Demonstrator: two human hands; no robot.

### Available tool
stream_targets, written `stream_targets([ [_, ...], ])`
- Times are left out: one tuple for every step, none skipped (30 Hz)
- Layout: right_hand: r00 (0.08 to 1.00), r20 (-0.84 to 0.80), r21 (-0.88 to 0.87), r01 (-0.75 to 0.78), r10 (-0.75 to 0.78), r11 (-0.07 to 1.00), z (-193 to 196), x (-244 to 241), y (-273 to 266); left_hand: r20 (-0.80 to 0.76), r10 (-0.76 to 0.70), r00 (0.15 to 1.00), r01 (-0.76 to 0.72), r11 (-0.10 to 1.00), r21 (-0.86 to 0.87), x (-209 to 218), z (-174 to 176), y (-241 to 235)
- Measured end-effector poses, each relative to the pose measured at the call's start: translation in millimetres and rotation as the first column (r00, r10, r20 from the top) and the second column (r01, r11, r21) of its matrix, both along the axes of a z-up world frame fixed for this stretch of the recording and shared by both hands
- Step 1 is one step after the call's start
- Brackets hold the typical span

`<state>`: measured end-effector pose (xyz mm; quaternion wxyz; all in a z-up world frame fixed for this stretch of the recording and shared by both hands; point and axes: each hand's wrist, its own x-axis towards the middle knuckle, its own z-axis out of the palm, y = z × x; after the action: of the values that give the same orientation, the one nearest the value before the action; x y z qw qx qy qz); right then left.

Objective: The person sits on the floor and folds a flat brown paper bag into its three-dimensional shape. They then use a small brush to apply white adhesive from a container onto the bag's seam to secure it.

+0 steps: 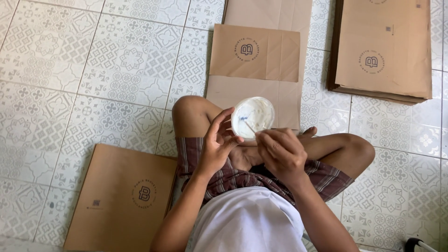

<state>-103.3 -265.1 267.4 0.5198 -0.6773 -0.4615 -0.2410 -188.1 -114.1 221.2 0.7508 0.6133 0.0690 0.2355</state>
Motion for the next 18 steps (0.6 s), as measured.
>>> stream_targets([
  [1.0, -0.001, 0.0, 0.009, -0.009, 1.0, 1.5, 2.9, -2.1, -0.001, -0.009, 1.0, 0.009, 1.0, 0.0, 3.1, -1.1, 2.5],
  [1.0, -0.017, 0.012, 0.014, -0.014, 1.0, 2.7, 5.8, -4.0, 0.004, -0.014, 1.0, 0.014, 1.0, -0.004, 6.4, -2.5, 5.2],
  [0.999, -0.04, 0.022, 0.013, -0.012, 1.0, 3.6, 7.3, -6.4, 0.002, -0.012, 1.0, 0.012, 1.0, -0.011, 6.8, -4.3, 6.8],
  [0.999, -0.046, 0.019, 0.016, -0.015, 1.0, 7.3, 10.4, -7.7, -0.004, -0.014, 1.0, 0.014, 1.0, -0.015, 6.5, -4.5, 7.5],
  [0.999, -0.031, 0.012, 0.04, -0.039, 0.999, 11.4, 17.2, -7.1, -0.001, -0.014, 1.0, 0.014, 1.0, -0.027, 9.9, -4.5, 10.0],
  [0.998, -0.016, 0.006, 0.063, -0.063, 0.998, 15.6, 24.1, -6.5, 0.002, -0.014, 1.0, 0.014, 0.999, -0.039, 13.2, -4.3, 12.6],
  [0.998, -0.014, 0.007, 0.061, -0.06, 0.998, 14.3, 29.9, -2.5, 0.004, -0.012, 1.0, 0.012, 0.999, -0.038, 17.6, -4.5, 14.6],
  [0.998, 0.003, 0.005, 0.061, -0.061, 0.998, 12.5, 35.8, 1.4, 0.006, -0.007, 1.0, 0.007, 1.0, -0.021, 22.0, -5.0, 16.6],
  [0.998, 0.01, -0.004, 0.062, -0.062, 0.998, 10.5, 37.5, 2.8, -0.003, -0.003, 1.0, 0.003, 1.0, -0.011, 21.9, -5.9, 15.8],
  [0.998, 0.002, -0.011, 0.061, -0.061, 0.998, 2.1, 36.8, 2.5, -0.012, -0.002, 1.0, 0.002, 1.0, -0.018, 22.7, -5.7, 15.8],
  [1.0, -0.01, -0.022, 0.025, -0.025, 0.999, -6.3, 39.2, 3.7, -0.005, 0.004, 1.0, -0.004, 1.0, -0.011, 27.6, -5.6, 17.7],
  [1.0, -0.023, -0.033, -0.012, 0.011, 0.999, -14.6, 41.9, 4.8, 0.002, 0.01, 1.0, -0.01, 1.0, -0.005, 32.7, -5.4, 19.6],
  [1.0, -0.024, -0.036, -0.008, 0.007, 0.999, -6.5, 41.7, 9.8, 0.001, 0.007, 1.0, -0.007, 1.0, -0.008, 37.7, -5.5, 21.3],
  [0.998, -0.07, -0.019, -0.004, 0.002, 1.0, 1.5, 41.4, 14.9, 0.008, 0.008, 1.0, -0.008, 1.0, -0.01, 42.5, -5.7, 22.9],
  [0.993, -0.121, -0.004, 0.001, -0.001, 1.0, 9.3, 39.4, 19.1, 0.009, 0.01, 1.0, -0.01, 1.0, -0.015, 45.1, -5.9, 23.3],
  [0.992, -0.127, -0.009, 0.003, -0.004, 1.0, 10.3, 44.7, 14.5, 0.003, 0.008, 1.0, -0.008, 1.0, -0.02, 47.5, -7.8, 22.5],
  [0.991, -0.131, -0.015, 0.013, -0.015, 1.0, 11.1, 51.8, 12.1, 0.003, 0.008, 1.0, -0.008, 1.0, -0.019, 50.9, -9.5, 23.5],
  [0.991, -0.135, -0.021, 0.022, -0.025, 1.0, 12.0, 58.6, 9.8, 0.003, 0.009, 1.0, -0.009, 1.0, -0.018, 54.0, -11.1, 24.5],
])
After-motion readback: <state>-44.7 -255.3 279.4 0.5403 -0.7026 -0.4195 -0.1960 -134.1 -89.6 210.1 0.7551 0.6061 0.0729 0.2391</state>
